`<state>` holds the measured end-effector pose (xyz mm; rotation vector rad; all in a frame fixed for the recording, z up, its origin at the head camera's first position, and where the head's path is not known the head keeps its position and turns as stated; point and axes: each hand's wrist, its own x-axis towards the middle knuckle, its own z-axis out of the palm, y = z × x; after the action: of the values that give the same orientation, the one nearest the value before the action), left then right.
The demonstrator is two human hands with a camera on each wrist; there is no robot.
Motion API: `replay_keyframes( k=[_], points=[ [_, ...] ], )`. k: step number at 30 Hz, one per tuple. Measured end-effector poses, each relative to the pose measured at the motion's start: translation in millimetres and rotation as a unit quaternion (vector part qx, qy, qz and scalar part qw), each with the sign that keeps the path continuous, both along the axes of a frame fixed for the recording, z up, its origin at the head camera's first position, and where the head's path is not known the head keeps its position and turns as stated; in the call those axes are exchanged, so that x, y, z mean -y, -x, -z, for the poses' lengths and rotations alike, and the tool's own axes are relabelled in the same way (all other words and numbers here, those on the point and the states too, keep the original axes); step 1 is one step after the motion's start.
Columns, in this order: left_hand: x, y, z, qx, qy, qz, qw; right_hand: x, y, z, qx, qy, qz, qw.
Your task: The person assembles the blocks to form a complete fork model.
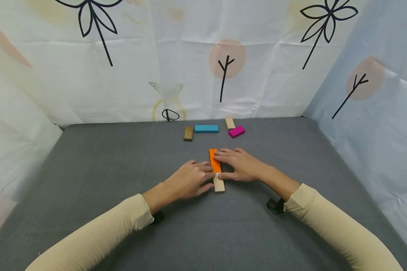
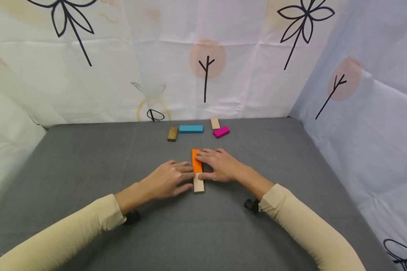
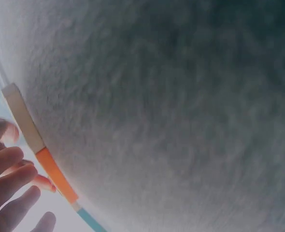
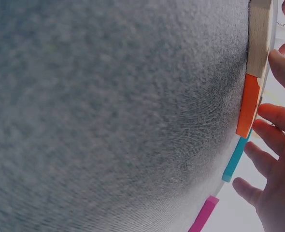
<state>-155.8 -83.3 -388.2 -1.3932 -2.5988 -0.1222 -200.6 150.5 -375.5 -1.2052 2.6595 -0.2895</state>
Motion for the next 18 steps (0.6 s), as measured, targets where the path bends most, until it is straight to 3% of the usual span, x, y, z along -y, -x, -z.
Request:
replay_keyframes(
  k=[7, 18],
  points=[
    [0.8, 5.7, 0.0, 0.034, 0.054, -0.026, 0.9976, -3.8, -4.8, 2.3, 0.003, 0.002, -0.012, 0.9999],
    [4.5, 8.7, 1.4, 0.068, 0.059, -0.023, 0.9956, -2.3, -6.4, 1.0, 0.020, 0.005, -0.008, 0.9998]
  ],
)
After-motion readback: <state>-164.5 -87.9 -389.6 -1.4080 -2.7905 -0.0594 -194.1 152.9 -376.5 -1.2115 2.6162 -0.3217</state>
